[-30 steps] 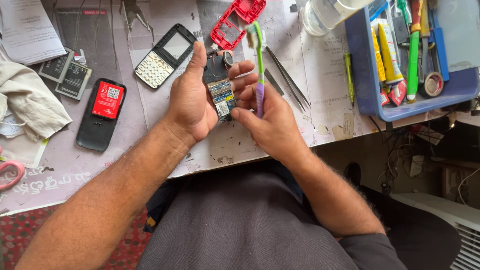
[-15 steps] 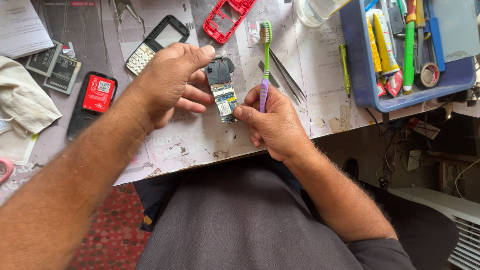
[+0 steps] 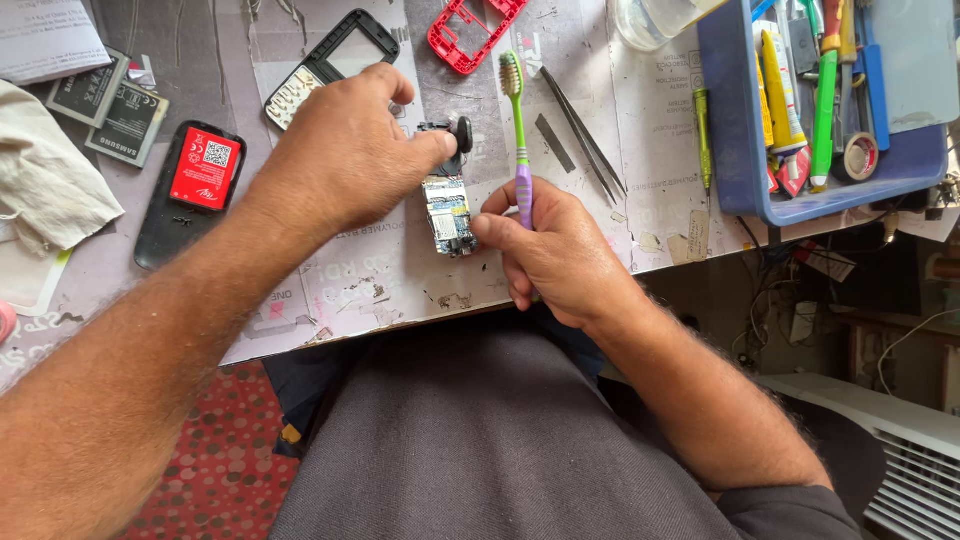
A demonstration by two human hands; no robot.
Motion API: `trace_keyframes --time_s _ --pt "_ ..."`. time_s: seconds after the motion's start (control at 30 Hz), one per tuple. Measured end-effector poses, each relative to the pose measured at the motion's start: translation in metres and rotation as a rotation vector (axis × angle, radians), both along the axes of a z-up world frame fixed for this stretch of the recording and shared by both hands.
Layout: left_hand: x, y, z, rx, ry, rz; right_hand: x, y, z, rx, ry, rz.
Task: The person cleans a disassembled mobile phone's internal components using a spray bottle and a toothbrush. They spray liquid onto the circuit board and screen assembly, then scrub both sides of the components with the toothbrush.
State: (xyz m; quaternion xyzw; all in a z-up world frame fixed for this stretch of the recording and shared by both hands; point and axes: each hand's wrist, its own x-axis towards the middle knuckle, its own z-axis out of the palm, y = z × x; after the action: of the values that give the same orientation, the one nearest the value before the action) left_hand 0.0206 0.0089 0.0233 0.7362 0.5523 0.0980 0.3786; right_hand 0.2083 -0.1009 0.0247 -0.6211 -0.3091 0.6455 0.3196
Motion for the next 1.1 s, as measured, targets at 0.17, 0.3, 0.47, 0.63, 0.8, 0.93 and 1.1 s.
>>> trace_keyframes --time_s 0.17,0.3,0.47,0.63,0.8,0.93,1.1 --pt "-0.004 -0.003 -0.007 0.073 0.024 -0.042 0.008 -0.009 0.012 0.006 -0.089 0.104" --pt "-0.008 -0.023 0.002 0.227 0.039 -0.09 0.02 -0.019 0.015 0.07 -0.056 0.054" --pt "0.001 -0.074 0.001 0.532 0.062 -0.15 0.04 -0.02 0.011 0.164 0.053 0.026" --pt "0.023 -0.085 -0.014 0.636 0.097 -0.05 0.046 -0.012 0.006 0.295 0.158 0.018" --pt "0.025 -0.081 -0.015 0.686 0.165 -0.106 0.048 0.004 0.003 0.512 -0.229 0.18" --pt "0.014 -0.071 -0.017 0.757 0.214 -0.179 0.043 0.019 0.0 0.691 -0.596 0.314" --pt "0.004 -0.057 -0.025 0.78 0.056 -0.166 0.036 0.025 -0.002 0.662 -0.668 0.332"
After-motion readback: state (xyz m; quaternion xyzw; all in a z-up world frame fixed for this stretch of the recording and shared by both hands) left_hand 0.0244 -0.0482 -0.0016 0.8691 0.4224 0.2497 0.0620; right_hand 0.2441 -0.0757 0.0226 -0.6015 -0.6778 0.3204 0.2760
